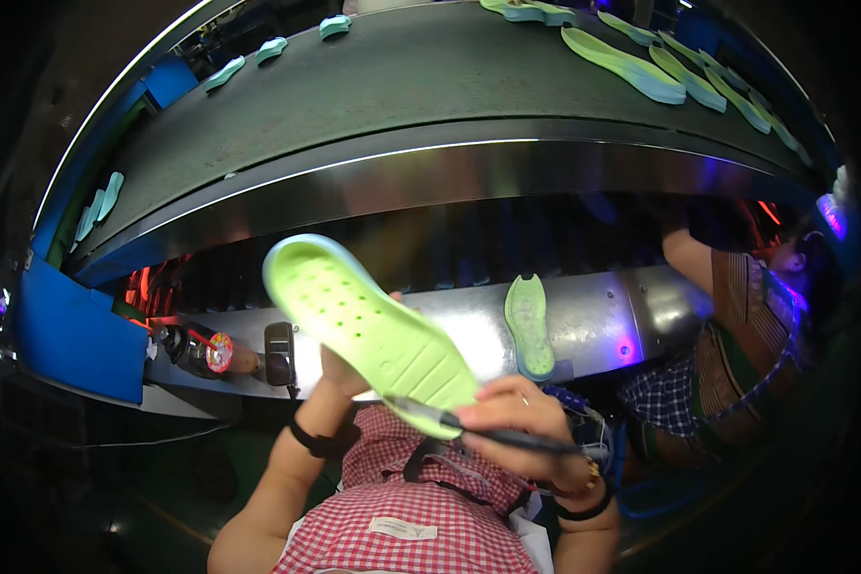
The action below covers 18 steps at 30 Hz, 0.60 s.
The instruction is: The person is applying glue or primer to the interior of shoe soles using a brush while at a factory production line.
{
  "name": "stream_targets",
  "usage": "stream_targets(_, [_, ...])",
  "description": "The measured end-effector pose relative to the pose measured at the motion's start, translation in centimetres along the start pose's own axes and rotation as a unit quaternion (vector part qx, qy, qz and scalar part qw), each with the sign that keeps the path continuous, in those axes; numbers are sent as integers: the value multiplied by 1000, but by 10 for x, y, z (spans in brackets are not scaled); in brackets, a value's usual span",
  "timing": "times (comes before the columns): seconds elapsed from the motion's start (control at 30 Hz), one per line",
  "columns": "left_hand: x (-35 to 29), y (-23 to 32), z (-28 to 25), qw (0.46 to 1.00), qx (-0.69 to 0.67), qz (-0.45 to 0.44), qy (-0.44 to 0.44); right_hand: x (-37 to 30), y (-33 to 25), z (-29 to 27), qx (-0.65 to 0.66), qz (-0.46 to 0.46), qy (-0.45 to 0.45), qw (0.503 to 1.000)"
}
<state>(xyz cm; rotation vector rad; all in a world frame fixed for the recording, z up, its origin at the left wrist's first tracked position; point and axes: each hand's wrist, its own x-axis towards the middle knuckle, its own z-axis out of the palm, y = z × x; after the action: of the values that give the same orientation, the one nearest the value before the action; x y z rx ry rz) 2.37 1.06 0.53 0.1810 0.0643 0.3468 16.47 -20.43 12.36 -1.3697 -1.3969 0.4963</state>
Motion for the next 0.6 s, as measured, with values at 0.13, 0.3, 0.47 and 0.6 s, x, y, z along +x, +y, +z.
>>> stream_targets(0.13, [12, -34, 13, 997, 70, -22, -10, -5, 58, 33, 173, 196, 92, 961])
stream_targets(0.3, [7, -52, 14, 999, 39, -30, 23, 9, 69, 28, 250, 256, 99, 929])
stream_targets(0.47, [14, -58, 14, 999, 7, 1, 38, 27, 83, 22, 247, 255, 81, 931])
stream_targets(0.6, [21, -60, -1, 998, 5, 42, 52, 41, 89, 16, 254, 252, 78, 931])
